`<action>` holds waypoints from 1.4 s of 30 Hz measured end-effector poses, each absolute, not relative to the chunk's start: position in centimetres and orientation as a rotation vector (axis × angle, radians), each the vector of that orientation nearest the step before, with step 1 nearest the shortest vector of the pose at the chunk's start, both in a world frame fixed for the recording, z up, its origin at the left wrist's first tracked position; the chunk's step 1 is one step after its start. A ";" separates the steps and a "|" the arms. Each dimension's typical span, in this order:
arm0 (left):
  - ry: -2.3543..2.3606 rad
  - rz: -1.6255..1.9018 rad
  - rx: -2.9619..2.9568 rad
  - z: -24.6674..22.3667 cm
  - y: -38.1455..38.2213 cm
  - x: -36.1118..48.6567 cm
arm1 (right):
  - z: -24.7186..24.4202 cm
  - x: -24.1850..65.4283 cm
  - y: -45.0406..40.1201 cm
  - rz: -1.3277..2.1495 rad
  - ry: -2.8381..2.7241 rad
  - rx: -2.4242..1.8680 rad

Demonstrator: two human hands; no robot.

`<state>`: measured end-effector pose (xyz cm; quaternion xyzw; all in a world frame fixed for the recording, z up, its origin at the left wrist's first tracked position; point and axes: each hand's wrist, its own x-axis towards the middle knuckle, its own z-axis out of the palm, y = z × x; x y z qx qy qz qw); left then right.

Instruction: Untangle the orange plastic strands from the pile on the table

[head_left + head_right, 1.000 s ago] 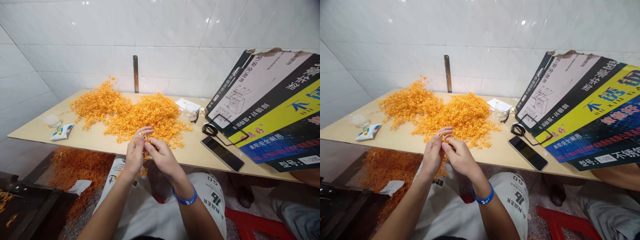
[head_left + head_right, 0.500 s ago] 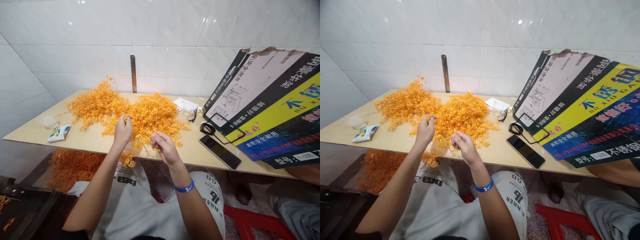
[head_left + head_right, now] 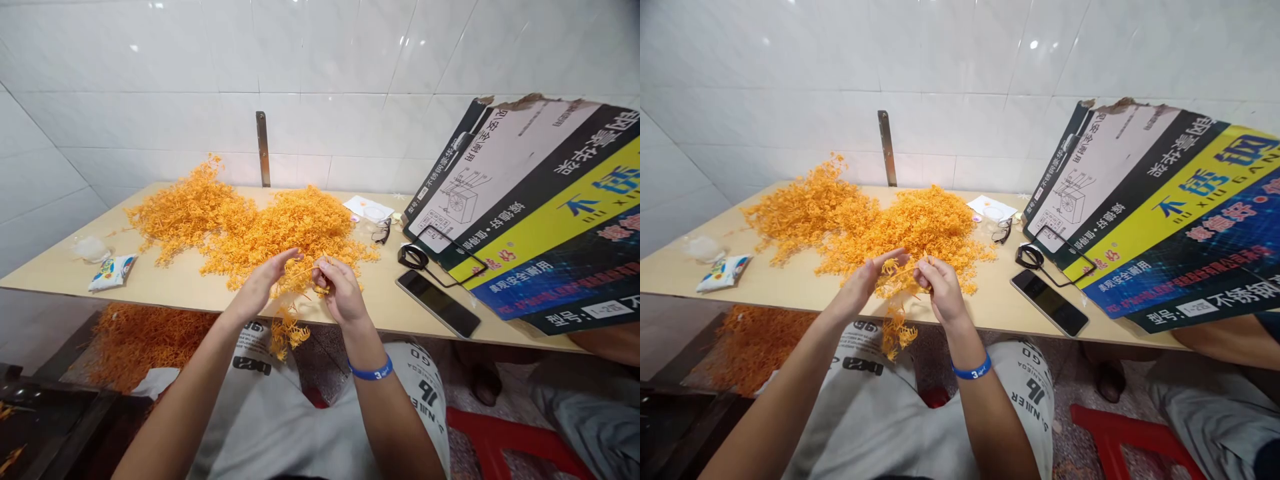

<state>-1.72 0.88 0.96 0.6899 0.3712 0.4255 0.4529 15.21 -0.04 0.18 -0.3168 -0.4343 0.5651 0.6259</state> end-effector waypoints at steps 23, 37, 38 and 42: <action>0.704 1.183 1.601 1.1 -0.6 -0.1 | 0.2 15.1 -1.1 1.076 -1.721 -0.885; 0.814 1.204 0.751 1.5 -0.6 0.5 | -0.3 14.8 -1.8 1.081 -1.869 -0.570; 0.842 1.214 0.716 1.6 -0.3 0.1 | -0.2 14.9 -2.0 1.124 -1.844 -0.563; 1.268 1.396 1.164 1.1 1.5 -1.9 | -0.5 14.9 -1.6 1.205 -1.604 -0.669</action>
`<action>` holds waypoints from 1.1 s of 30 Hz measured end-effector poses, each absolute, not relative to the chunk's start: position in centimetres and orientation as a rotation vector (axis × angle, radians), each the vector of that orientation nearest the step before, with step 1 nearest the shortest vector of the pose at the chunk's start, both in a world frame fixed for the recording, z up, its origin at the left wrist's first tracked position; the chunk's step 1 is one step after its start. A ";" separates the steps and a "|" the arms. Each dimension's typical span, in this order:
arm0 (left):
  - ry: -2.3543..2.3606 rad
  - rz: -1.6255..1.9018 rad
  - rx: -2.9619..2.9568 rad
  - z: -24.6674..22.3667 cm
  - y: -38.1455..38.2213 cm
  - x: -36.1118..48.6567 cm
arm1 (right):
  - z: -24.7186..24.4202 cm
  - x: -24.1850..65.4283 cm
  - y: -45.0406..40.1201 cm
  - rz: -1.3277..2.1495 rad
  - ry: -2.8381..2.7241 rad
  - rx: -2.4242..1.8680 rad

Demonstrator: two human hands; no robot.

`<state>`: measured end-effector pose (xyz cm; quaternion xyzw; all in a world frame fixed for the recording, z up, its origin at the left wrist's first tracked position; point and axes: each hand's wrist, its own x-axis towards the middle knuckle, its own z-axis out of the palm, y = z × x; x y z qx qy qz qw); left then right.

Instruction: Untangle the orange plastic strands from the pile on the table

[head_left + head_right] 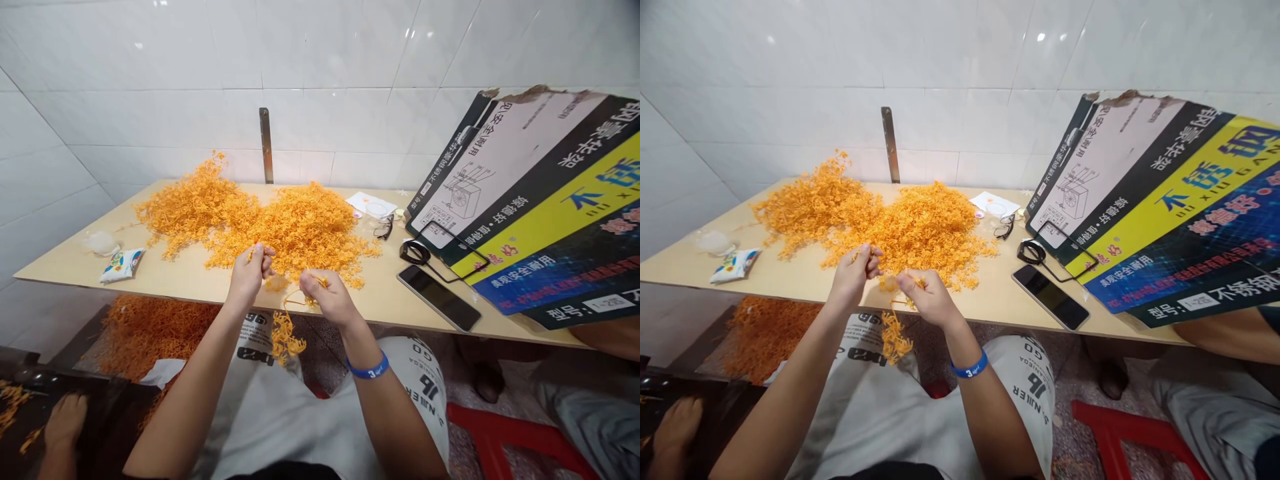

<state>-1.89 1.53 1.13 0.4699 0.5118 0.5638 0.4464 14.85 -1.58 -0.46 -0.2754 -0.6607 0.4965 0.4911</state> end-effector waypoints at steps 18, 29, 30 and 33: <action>1.761 1.311 2.076 -2.2 4.3 -4.6 | -1.3 14.4 0.2 1.384 -1.091 -0.796; 0.943 1.347 1.521 -2.3 -1.4 1.6 | -1.9 12.0 -0.6 1.167 -1.136 -0.763; 0.959 1.387 1.546 -2.3 -1.3 1.6 | -1.9 11.9 -0.7 1.134 -1.159 -0.769; 0.978 1.495 1.607 -2.1 -1.3 1.3 | -1.9 11.9 -0.9 1.078 -1.260 -0.828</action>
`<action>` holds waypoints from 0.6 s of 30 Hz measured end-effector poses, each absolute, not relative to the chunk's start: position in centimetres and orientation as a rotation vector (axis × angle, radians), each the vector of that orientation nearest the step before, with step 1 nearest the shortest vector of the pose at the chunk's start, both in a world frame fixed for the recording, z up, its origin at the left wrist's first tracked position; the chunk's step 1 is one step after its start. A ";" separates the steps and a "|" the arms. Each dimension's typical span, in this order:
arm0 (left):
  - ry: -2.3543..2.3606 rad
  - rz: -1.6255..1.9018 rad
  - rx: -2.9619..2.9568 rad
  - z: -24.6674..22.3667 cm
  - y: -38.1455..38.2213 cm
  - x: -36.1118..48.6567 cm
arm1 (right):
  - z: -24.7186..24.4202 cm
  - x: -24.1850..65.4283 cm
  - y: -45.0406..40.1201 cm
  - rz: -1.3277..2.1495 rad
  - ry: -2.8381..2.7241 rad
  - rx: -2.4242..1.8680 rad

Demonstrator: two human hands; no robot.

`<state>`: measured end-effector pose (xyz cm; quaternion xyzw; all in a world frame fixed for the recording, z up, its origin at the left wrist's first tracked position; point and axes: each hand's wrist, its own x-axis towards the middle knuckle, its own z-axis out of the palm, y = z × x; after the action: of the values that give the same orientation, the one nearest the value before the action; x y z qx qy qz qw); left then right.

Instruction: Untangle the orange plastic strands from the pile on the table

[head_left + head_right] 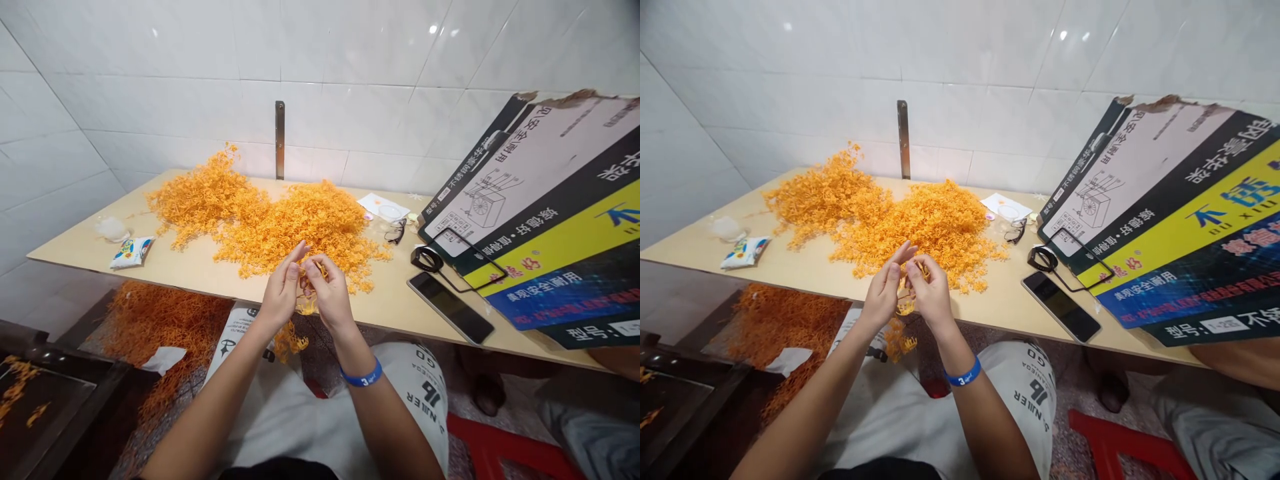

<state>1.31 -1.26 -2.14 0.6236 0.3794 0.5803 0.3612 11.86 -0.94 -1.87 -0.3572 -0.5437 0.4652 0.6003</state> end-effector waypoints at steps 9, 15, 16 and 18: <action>1.006 1.476 1.278 0.1 -1.3 -0.1 | -1.7 13.4 -1.1 1.217 -1.725 -0.652; 1.151 1.642 1.051 0.4 0.7 -2.3 | -1.6 13.5 -0.9 1.404 -1.209 -0.436; 1.270 1.638 1.205 0.2 1.1 -2.7 | -1.4 13.4 -0.8 1.428 -1.118 -0.477; 1.555 1.520 1.551 -0.5 1.8 -3.5 | -1.1 13.4 -0.5 1.479 -0.982 -0.580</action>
<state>-3.45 1.78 -0.47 0.5647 0.5660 0.5534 0.2332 13.35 -0.48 -1.10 -0.2498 -0.4227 0.6365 0.5947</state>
